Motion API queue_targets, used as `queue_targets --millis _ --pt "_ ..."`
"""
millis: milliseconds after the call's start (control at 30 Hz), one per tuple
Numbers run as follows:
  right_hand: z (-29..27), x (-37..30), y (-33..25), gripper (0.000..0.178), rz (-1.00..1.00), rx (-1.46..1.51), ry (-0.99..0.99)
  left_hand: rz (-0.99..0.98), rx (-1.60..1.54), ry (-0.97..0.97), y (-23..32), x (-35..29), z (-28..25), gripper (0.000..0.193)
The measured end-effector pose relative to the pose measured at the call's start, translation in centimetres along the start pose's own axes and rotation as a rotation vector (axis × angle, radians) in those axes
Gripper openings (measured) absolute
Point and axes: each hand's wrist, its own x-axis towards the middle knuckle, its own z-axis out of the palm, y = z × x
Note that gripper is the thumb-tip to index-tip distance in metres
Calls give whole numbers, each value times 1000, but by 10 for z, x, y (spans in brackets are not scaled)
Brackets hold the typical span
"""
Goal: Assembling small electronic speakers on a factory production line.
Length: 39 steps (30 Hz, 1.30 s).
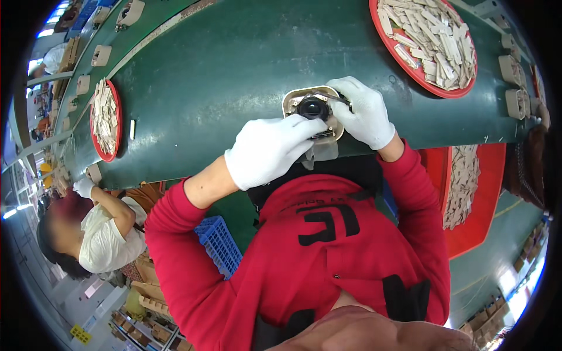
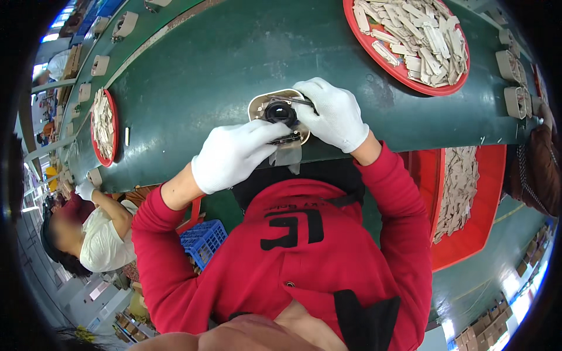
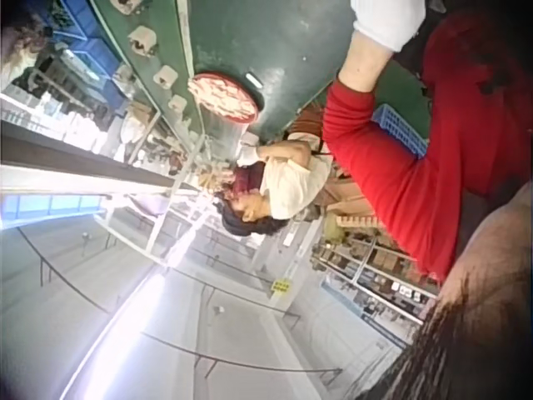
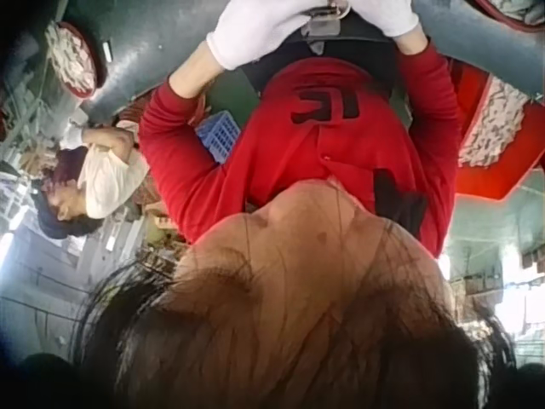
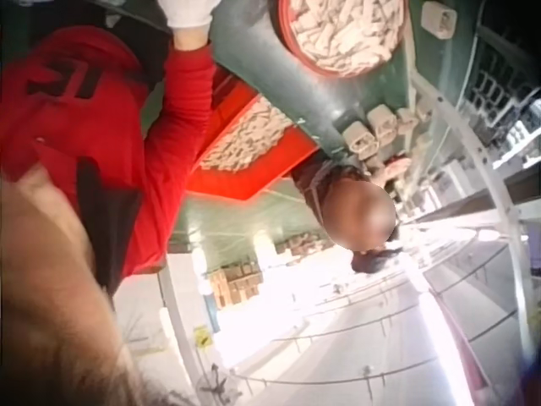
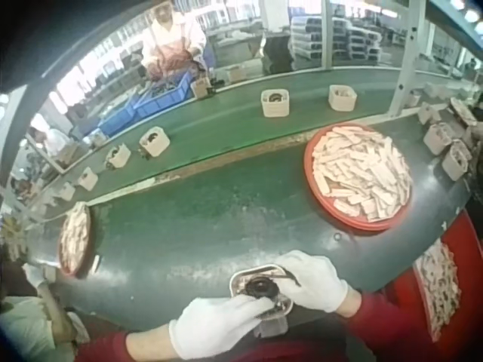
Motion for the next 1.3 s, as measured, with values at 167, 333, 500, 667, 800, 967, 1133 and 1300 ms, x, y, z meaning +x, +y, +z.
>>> queue_targets --millis 167,333,500,667,800,967,1133,1300 --pt "0 -1 -1 23 26 5 -4 -146 -89 24 1 -19 0 47" --pt "0 1 0 24 15 10 -5 -173 -295 15 -18 -20 15 40" --pt "0 2 2 26 7 37 -32 -18 -427 -3 -42 -16 19 28" --pt "-2 3 2 25 29 33 -76 247 -124 27 -63 -7 24 28" --pt "-2 5 1 25 35 38 -76 364 -38 90 -72 -1 28 32" --pt "-2 3 0 24 -1 -26 -19 333 10 162 -66 -1 35 33" --pt "-33 11 -49 24 302 522 104 258 56 278 -50 -2 51 41" --pt "-19 11 -65 24 200 846 -121 248 34 343 -49 -1 58 41"
